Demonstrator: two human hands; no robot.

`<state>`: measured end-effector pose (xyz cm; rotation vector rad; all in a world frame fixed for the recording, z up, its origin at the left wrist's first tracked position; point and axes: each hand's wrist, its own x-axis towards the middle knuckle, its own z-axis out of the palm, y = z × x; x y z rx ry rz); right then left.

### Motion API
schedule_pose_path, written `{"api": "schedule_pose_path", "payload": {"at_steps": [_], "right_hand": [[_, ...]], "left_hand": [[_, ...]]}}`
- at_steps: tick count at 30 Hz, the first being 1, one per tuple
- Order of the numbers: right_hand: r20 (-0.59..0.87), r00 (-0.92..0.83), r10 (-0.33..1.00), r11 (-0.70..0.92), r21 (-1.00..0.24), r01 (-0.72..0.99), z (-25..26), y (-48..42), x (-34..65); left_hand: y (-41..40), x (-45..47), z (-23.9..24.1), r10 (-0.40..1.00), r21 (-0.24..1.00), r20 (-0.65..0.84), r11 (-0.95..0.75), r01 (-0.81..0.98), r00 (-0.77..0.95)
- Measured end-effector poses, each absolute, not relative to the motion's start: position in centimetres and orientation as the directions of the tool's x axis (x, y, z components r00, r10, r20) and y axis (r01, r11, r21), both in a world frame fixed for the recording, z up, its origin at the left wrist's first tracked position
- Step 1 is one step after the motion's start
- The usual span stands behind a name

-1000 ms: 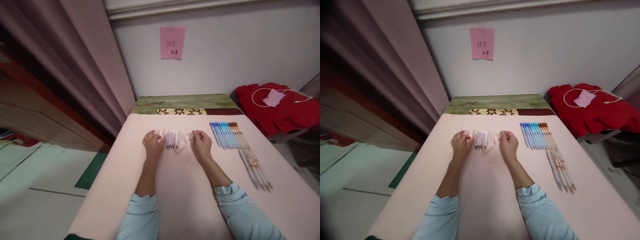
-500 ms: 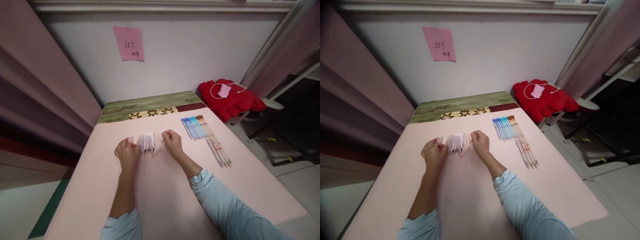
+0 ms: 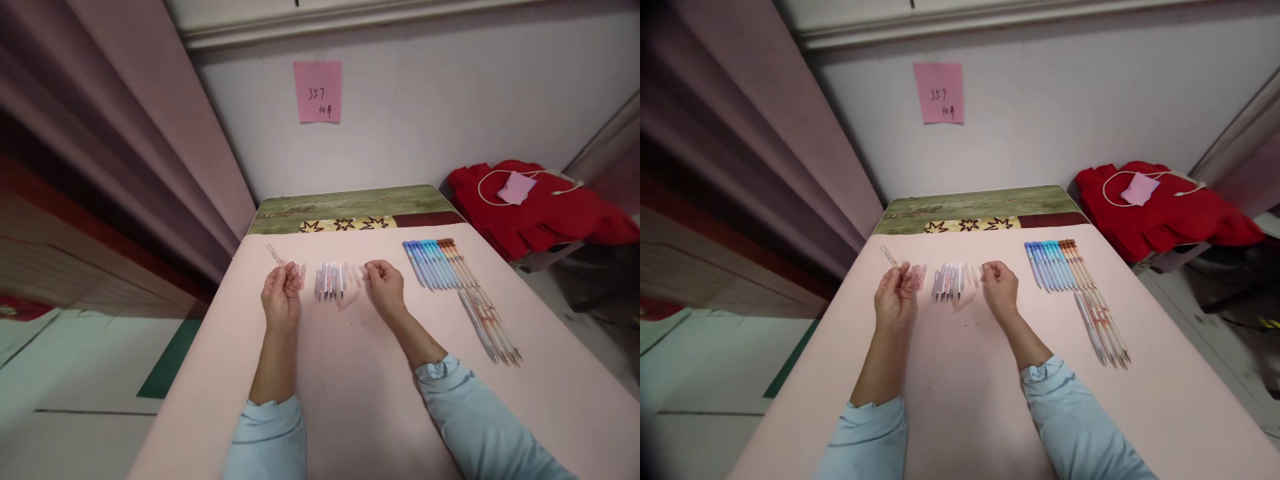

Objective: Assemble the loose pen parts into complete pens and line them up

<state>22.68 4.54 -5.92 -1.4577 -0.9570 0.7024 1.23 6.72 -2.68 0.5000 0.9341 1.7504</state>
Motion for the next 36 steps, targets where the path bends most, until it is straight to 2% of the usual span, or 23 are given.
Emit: {"api": "schedule_pose_path", "payload": {"at_steps": [4,7,9,12,16,21,27,36], "right_hand": [[0.208,0.458,0.865,0.069,-0.951,0.302,-5.5,4.0,22.5],[0.383,0.279,0.881,0.205,-0.839,0.504,-5.0,3.3,22.1],[0.439,0.118,0.891,0.296,-0.756,0.584,-4.7,2.9,21.7],[0.403,-0.044,0.914,0.326,-0.668,0.669,-4.6,2.6,21.3],[0.293,-0.124,0.948,0.285,-0.608,0.741,-4.7,2.5,21.0],[0.269,-0.156,0.951,0.295,-0.624,0.723,-4.9,2.7,21.0],[0.281,-0.176,0.943,0.321,-0.641,0.697,-4.8,2.7,21.1],[0.322,0.179,0.929,0.100,-0.689,0.718,-4.5,2.7,21.2]], "left_hand": [[6.6,0.9,-2.5,0.957,0.667,-0.148,-0.088,-0.739,-0.248],[6.5,0.6,-2.5,0.977,0.621,-0.128,-0.055,-0.782,-0.171],[6.4,0.5,-2.6,0.982,0.606,-0.120,-0.043,-0.795,-0.145],[6.2,0.6,-2.8,0.988,0.624,-0.116,-0.006,-0.782,-0.100],[5.5,1.3,-2.6,0.996,0.679,-0.079,0.090,-0.729,0.049],[5.0,2.3,-2.3,0.979,0.746,-0.041,0.164,-0.646,0.201],[5.3,2.1,-2.5,0.993,0.773,-0.038,0.098,-0.626,0.109],[5.2,1.8,-2.2,0.992,0.759,-0.090,0.125,-0.639,0.087]]}}
